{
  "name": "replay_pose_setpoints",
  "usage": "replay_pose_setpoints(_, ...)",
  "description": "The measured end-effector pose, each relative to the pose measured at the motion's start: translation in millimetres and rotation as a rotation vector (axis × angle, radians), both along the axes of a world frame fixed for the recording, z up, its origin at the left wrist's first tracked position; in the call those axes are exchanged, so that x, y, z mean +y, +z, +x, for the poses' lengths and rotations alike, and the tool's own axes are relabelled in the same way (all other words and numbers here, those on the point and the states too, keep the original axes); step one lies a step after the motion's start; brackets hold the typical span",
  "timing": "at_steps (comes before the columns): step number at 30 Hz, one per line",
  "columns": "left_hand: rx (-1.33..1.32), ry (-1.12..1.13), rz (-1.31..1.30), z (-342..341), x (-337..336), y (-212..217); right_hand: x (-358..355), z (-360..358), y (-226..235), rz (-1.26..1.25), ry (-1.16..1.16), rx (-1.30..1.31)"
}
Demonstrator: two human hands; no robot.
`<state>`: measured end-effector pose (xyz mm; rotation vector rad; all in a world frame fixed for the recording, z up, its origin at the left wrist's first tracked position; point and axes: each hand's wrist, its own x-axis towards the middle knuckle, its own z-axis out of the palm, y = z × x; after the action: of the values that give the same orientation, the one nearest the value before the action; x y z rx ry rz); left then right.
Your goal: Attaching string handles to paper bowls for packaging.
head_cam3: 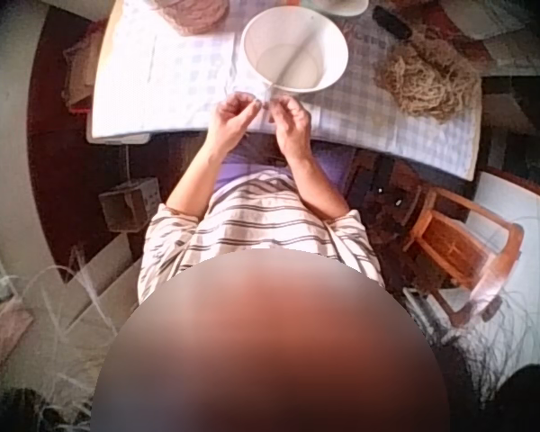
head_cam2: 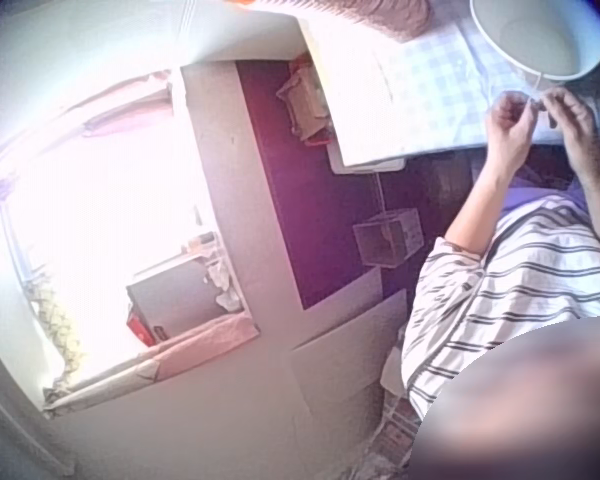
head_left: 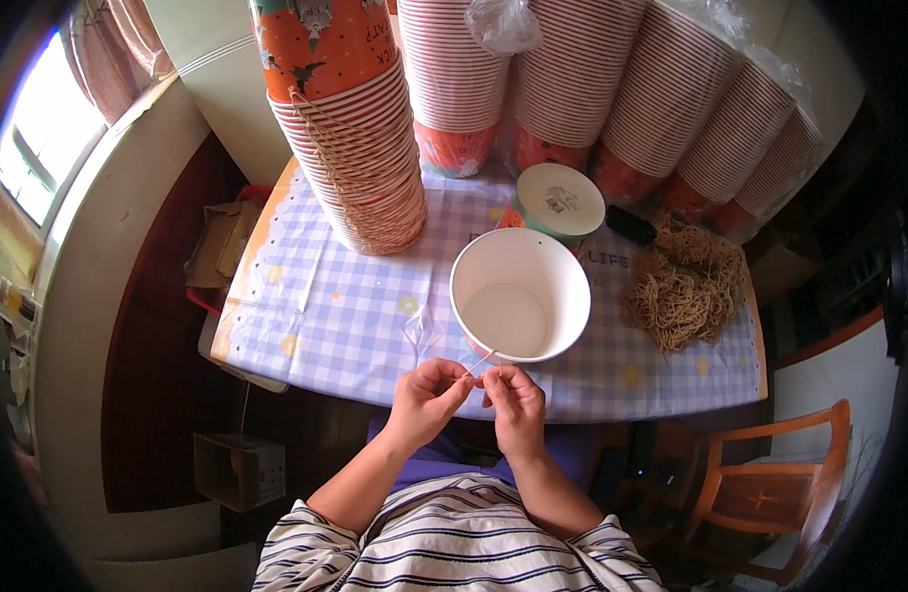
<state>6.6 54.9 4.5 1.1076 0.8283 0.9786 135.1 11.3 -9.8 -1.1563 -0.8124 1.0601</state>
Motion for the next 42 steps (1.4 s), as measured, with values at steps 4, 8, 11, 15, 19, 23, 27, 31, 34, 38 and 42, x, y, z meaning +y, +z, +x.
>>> replay_pose_setpoints(4,0.013,-0.023,-0.083,-4,2,1,0,0,1,-0.008,-0.058,0.051)
replay_pose_setpoints(8,-0.003,-0.039,-0.06,-11,5,-6,1,-1,1,0.003,-0.065,0.098)
replay_pose_setpoints(11,-0.112,-0.075,-0.138,-15,6,-7,2,0,3,-0.017,-0.049,0.099)
replay_pose_setpoints(15,-0.133,-0.111,-0.152,-14,5,-1,0,1,2,-0.028,-0.044,0.1)
replay_pose_setpoints(19,-0.147,-0.074,-0.07,-5,2,0,0,1,1,-0.027,-0.004,0.162)
replay_pose_setpoints(23,-0.126,-0.095,-0.061,-8,1,-8,0,-4,3,0.009,0.03,0.277)
replay_pose_setpoints(27,-0.125,-0.08,-0.064,-8,0,-8,0,-7,-3,-0.018,0.021,0.182)
replay_pose_setpoints(31,-0.173,-0.053,-0.167,-8,-1,2,0,-5,-4,-0.012,0.011,0.133)
replay_pose_setpoints(34,-0.135,-0.059,-0.192,-11,0,-2,0,-4,-2,-0.021,0.003,0.098)
replay_pose_setpoints(38,-0.032,-0.085,-0.138,-10,-2,-5,0,-3,-2,-0.008,-0.001,0.131)
replay_pose_setpoints(42,0.0,-0.067,-0.084,-9,-3,-5,0,-3,-2,-0.017,0.007,0.099)
